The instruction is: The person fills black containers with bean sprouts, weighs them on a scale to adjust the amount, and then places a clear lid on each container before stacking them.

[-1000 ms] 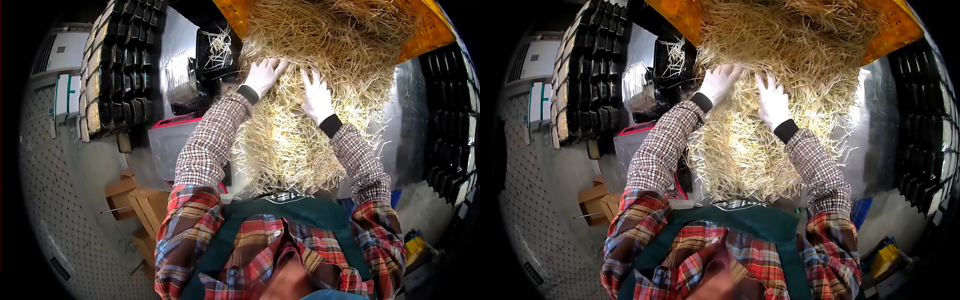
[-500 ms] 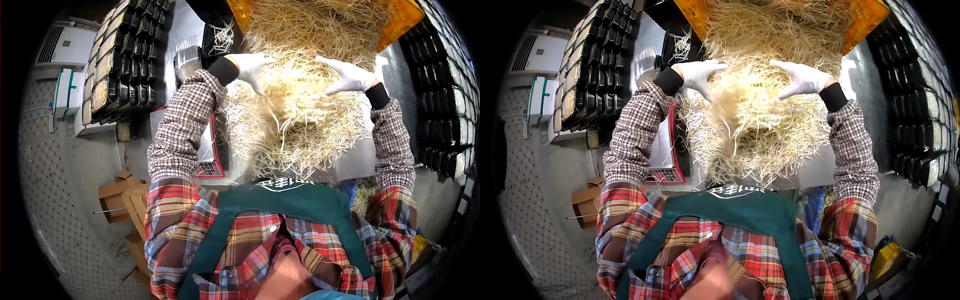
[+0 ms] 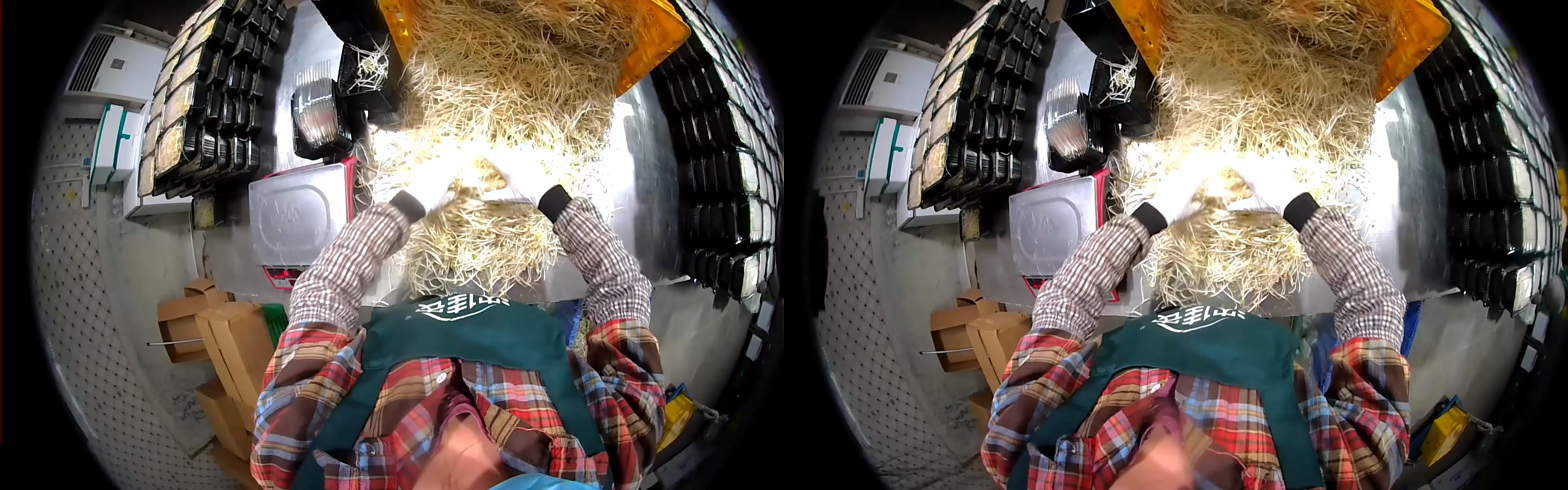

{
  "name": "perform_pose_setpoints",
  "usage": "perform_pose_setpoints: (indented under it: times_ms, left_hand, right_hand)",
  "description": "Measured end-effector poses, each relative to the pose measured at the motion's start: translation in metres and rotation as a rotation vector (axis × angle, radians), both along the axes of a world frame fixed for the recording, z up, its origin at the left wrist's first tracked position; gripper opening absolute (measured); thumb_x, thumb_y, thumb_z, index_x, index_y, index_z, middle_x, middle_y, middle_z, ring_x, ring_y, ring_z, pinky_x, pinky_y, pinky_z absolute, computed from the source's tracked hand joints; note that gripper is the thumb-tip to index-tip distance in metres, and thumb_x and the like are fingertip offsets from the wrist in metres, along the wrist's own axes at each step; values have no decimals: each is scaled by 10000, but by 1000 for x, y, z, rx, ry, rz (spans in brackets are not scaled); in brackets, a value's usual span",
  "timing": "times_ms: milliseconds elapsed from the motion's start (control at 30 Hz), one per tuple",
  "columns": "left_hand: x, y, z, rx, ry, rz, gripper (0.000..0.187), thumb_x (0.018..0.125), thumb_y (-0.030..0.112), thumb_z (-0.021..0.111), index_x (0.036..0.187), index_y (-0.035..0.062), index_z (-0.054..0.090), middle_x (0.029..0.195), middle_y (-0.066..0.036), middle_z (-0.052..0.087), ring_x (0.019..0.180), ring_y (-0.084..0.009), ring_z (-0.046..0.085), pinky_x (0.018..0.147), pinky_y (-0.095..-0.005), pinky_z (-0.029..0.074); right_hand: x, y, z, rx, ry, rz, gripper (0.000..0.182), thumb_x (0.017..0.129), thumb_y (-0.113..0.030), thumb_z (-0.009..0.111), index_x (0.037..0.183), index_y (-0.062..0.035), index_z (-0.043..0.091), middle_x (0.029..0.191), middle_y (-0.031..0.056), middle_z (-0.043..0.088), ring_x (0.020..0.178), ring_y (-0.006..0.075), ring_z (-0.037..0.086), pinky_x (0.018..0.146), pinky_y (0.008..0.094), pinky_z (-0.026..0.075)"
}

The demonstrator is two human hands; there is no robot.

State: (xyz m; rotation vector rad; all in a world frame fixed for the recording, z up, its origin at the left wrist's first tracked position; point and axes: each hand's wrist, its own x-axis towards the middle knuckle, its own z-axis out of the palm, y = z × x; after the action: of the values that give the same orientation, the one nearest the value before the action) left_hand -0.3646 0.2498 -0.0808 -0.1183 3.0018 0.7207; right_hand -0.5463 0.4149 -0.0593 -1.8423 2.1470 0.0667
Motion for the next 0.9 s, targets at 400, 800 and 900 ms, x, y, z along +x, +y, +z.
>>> perform_pose_setpoints:
  times_ms: [400,800,900]
  left_hand:
    - [30,12,18,-11,56,38,928,726,278,833,1494,39,370,1418,-241,500,1265,-388,517,1065,-482,422]
    - [-18,-67,27,563,-391,-151,1068,615,317,922,1497,56,380,1415,-180,526,1315,-282,487,1121,-414,389]
    - [-45,-63,50,340,-508,62,1102,681,509,875,1529,56,335,1496,-214,452,1365,-301,452,1162,-409,345]
  right_hand:
    - [27,29,32,-15,-66,80,1309,555,-600,886,1585,-156,210,1564,221,323,1426,397,337,1181,551,265]
    - [-45,4,27,-83,-643,194,1144,670,-540,826,1542,-46,275,1484,290,406,1381,392,406,1167,435,329]
    - [-52,-23,-7,-58,-395,129,1272,648,-734,769,1550,-6,245,1575,277,289,1466,405,284,1216,443,237]
